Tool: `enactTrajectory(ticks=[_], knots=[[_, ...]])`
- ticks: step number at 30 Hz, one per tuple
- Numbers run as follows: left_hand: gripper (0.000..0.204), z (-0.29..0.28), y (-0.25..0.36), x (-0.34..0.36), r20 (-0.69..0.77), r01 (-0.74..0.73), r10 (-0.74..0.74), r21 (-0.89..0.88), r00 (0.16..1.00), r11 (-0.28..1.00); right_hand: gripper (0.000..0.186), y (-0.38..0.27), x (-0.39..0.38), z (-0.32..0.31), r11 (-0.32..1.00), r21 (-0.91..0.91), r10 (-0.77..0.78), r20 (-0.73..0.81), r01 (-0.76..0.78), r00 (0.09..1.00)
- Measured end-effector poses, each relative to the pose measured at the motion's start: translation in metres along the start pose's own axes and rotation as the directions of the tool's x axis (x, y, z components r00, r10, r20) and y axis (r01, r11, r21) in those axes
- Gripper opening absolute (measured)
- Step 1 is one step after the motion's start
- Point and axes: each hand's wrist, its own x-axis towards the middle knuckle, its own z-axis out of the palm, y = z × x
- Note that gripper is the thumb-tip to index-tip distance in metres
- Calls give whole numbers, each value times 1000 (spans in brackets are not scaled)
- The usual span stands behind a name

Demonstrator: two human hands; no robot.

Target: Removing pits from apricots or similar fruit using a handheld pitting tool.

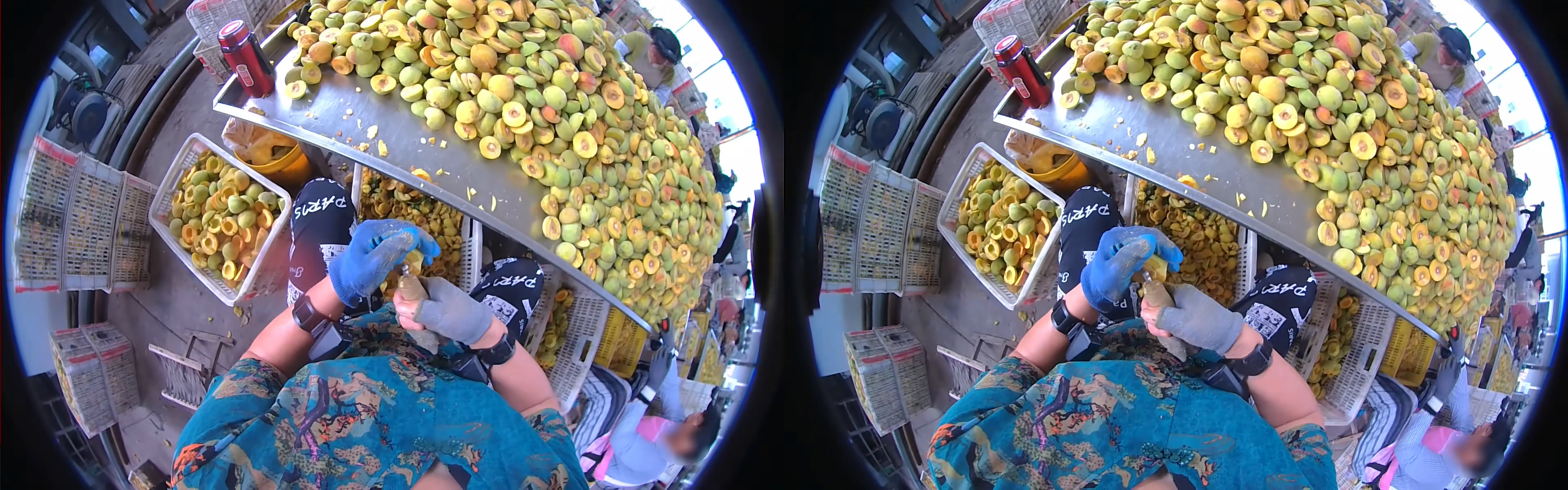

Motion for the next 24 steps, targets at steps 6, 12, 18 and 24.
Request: enactTrajectory(ticks=[6, 12, 18, 24], knots=[[49, 26, 1, 1, -54, 48, -80, -435, 995, 899, 20, 2, 0, -12, 826, 520, -29, 424, -217, 905], [60, 17, -9, 8, -273, -5, -86, -317, 958, 948, 32, -4, -4, -13, 976, 176, -86, -227, 128, 970], [56, 18, -17, 2, -166, 71, -43, 169, 985, 983, 35, -5, 11, -18, 967, -252, -215, -701, 46, 680], [45, -3, -9, 1, -84, 405, -408, -46, 909, 913, 35, -10, 7, -28, 805, -593, -402, -549, -2, 733]])
